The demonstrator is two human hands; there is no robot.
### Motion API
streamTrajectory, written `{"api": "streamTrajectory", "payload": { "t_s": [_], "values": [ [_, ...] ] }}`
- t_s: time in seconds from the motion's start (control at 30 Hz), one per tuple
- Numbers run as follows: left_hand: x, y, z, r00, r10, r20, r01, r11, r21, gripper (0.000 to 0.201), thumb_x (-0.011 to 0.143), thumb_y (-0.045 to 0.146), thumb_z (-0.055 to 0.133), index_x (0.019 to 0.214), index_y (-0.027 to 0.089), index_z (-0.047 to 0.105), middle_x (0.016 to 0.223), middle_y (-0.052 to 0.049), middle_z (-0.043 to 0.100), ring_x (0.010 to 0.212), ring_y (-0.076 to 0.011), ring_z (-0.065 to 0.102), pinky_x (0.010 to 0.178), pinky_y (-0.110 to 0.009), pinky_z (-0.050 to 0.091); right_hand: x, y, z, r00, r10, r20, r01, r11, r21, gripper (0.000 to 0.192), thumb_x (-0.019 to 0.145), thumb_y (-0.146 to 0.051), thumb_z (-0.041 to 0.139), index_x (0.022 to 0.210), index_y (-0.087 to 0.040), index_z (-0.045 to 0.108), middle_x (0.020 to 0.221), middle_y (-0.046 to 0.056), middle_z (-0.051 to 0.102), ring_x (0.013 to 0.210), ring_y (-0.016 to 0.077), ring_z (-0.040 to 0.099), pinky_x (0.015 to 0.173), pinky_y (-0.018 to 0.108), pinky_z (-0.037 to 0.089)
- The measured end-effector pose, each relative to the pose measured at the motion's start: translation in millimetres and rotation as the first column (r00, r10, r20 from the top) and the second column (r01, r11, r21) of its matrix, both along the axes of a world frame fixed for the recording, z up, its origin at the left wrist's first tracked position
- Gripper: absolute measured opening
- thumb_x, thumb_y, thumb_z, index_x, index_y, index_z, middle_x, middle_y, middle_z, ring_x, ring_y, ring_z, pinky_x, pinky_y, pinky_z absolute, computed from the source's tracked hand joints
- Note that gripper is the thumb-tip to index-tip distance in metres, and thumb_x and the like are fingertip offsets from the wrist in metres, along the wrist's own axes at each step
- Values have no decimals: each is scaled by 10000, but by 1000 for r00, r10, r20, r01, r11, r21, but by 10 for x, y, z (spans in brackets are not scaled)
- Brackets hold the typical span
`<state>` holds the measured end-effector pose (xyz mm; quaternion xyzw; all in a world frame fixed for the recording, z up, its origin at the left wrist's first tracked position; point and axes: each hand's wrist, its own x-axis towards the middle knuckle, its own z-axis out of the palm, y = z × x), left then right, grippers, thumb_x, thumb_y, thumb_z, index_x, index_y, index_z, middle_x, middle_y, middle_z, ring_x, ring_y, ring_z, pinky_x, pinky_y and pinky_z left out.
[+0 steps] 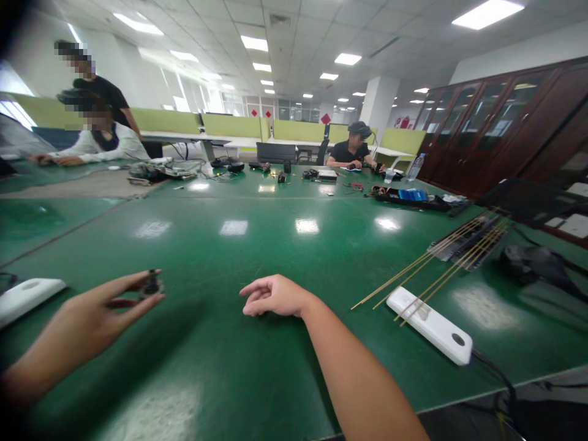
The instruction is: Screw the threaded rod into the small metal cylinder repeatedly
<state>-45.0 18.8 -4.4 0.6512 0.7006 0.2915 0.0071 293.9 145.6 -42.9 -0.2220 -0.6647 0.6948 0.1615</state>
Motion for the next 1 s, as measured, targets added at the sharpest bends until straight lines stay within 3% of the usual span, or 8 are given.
{"api": "streamTrajectory", "payload": {
  "t_s": [0.1,0.2,0.33,0.47,0.57,0.7,1.0],
  "values": [
    [425,355,-37,966,-252,61,255,965,-59,539,871,588,626,1342,350,519,1175,17,683,940,-212,696,865,-337,570,-12,16,-10,985,-173,-20,173,971,167,647,698,-330,849,1281,-168,620,1014,80,705,778,132,657,740,275,520],
    [803,623,-140,912,-400,91,405,914,-36,472,916,492,613,1341,322,497,1190,-1,674,1034,-208,665,943,-344,538,-19,12,5,943,-333,-14,312,867,387,667,712,-308,825,1320,-192,576,1076,79,677,734,124,634,661,261,503],
    [959,722,-384,865,-492,100,492,870,26,467,935,409,609,1357,281,456,1282,-53,610,1167,-220,597,1035,-376,484,-45,-65,70,913,-408,-3,304,677,670,652,723,-275,800,1328,-237,560,1103,61,662,808,158,627,724,297,505],
    [934,699,-523,830,-545,114,548,837,11,410,944,374,597,1327,281,483,1212,-68,608,1132,-232,594,997,-393,497,-89,-135,103,909,-413,46,217,564,797,552,732,-279,790,1252,-252,607,1146,59,650,973,212,620,878,345,483],
    [937,696,-537,810,-560,174,568,823,7,398,945,362,600,1320,290,488,1225,-57,604,1143,-220,589,1008,-382,493,-113,-131,83,895,-432,108,161,540,826,386,781,-260,745,1156,-238,659,1080,59,669,971,215,623,878,337,470],
    [948,702,-549,794,-561,235,577,817,0,456,925,369,639,1345,307,473,1243,-38,617,1162,-208,592,1040,-375,480,-131,-99,59,894,-418,160,116,561,820,229,823,-248,706,1050,-222,709,963,48,694,866,190,628,792,300,461],
    [953,664,-556,826,-513,232,534,845,-35,496,909,392,669,1357,331,467,1231,-7,651,1134,-194,623,1033,-361,487,-145,-90,71,904,-409,127,142,565,813,161,837,-288,710,981,-218,731,902,28,698,813,163,609,726,270,427]
  ]
}}
